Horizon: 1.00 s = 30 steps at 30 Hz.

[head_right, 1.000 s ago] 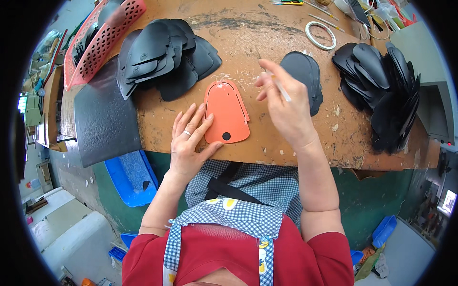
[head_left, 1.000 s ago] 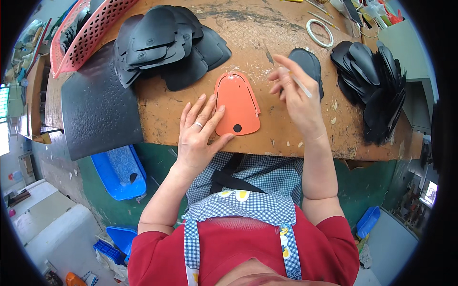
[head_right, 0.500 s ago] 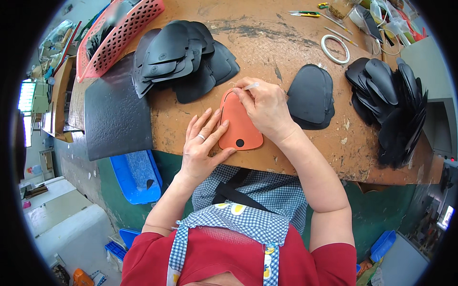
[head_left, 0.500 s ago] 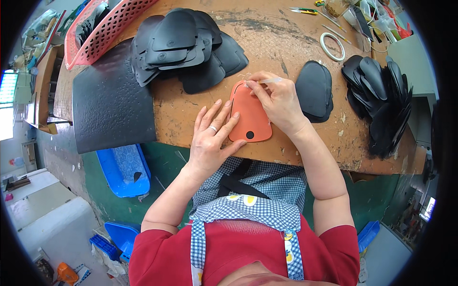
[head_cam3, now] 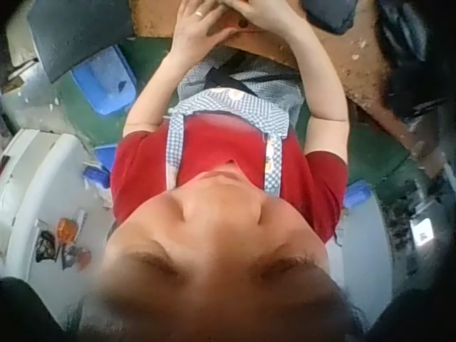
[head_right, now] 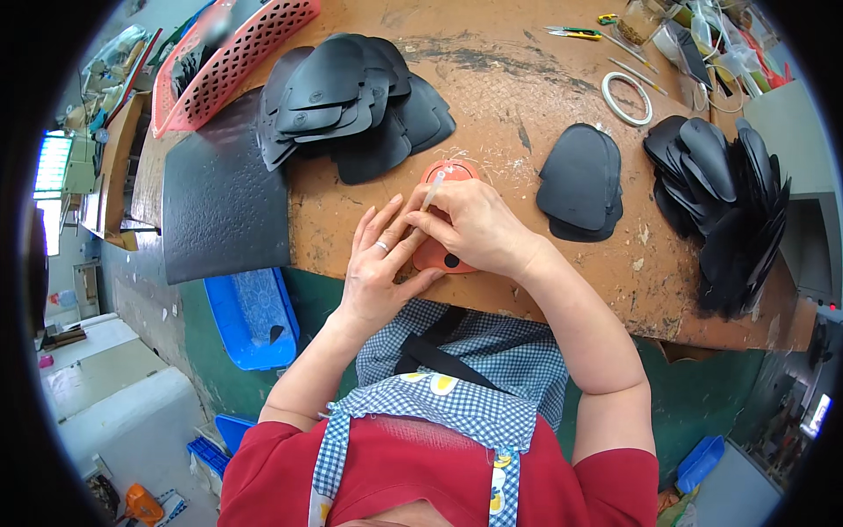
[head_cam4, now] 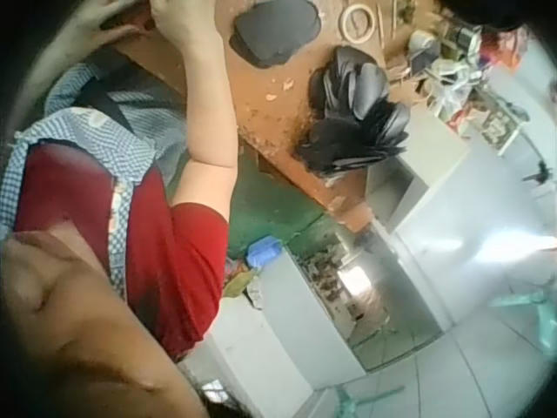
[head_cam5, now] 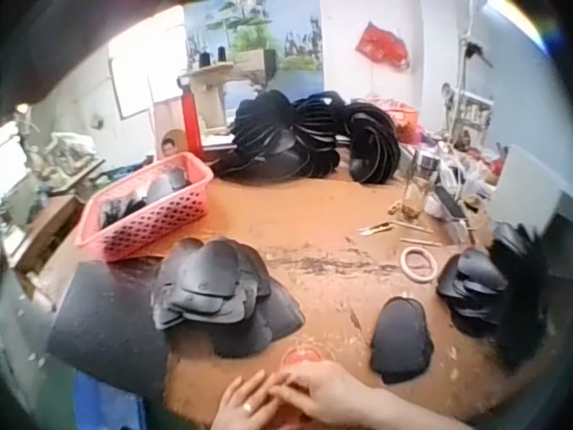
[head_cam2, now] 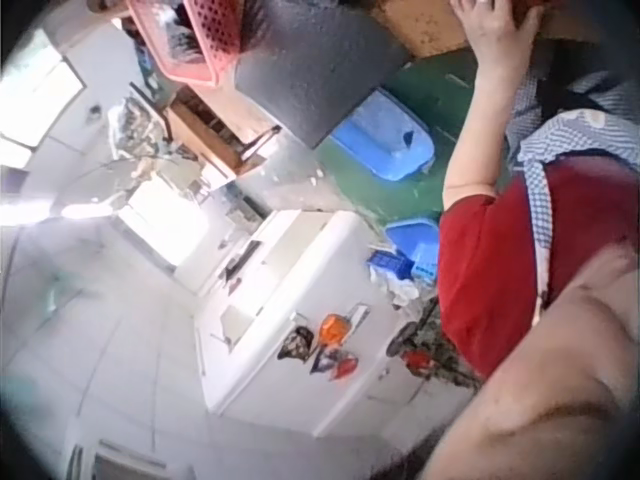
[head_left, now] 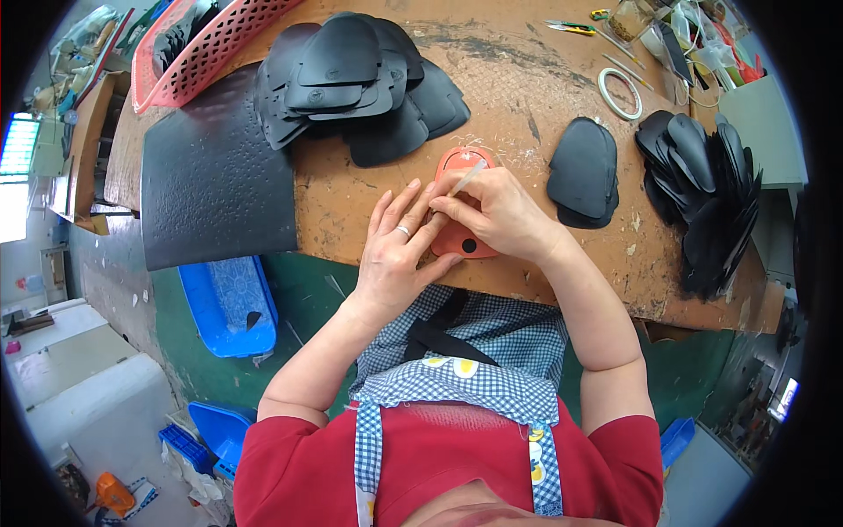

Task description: Manually tracing or marking shoe components on a workbench.

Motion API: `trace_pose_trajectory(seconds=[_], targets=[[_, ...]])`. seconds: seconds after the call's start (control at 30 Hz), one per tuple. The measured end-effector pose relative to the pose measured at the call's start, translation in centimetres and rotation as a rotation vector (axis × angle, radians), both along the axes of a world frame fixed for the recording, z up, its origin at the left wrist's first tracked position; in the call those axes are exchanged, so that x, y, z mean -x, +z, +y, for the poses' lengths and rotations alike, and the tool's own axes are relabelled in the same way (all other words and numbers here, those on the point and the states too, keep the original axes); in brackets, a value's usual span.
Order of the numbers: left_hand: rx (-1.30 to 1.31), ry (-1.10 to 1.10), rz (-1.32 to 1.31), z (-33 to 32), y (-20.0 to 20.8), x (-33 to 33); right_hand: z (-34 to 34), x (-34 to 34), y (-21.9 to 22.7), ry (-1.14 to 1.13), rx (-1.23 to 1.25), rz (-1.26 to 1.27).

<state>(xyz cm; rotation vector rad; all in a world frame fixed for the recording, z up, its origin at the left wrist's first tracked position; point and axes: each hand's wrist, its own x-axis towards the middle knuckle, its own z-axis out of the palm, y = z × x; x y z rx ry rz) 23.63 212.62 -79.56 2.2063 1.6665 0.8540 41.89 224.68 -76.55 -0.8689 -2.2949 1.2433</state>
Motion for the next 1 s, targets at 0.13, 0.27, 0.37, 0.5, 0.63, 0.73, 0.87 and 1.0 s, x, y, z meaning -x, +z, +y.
trace_pose_trajectory(seconds=[0.13,0.27,0.37,0.5,0.63,0.73,0.87,1.0], targets=[[0.015,0.005,-0.01,0.1,0.4,-0.3,1.8,0.4,-0.5,-0.176,-0.18,0.105],[0.027,0.003,-0.021,0.0,0.5,-0.3,2.9,-0.2,-0.5,-0.346,-0.123,0.038],[0.045,0.012,-0.023,0.0,0.5,-0.2,1.6,0.2,0.8,-0.209,-0.111,0.091],[0.036,0.009,-0.006,0.0,0.5,-0.3,1.5,0.4,0.2,-0.01,-0.16,0.046],[0.041,0.009,-0.017,0.0,0.4,-0.3,2.4,0.9,-0.7,-0.251,-0.093,0.163],[0.056,0.009,-0.012,0.0,0.6,-0.3,3.0,0.6,-0.6,-0.351,-0.143,0.127],[0.052,0.005,-0.022,-0.1,0.5,-0.3,2.2,0.4,-0.9,-0.441,-0.176,0.126],[0.058,0.012,-0.025,-0.1,0.7,-0.4,1.5,-0.3,-0.6,-0.517,-0.12,0.145]])
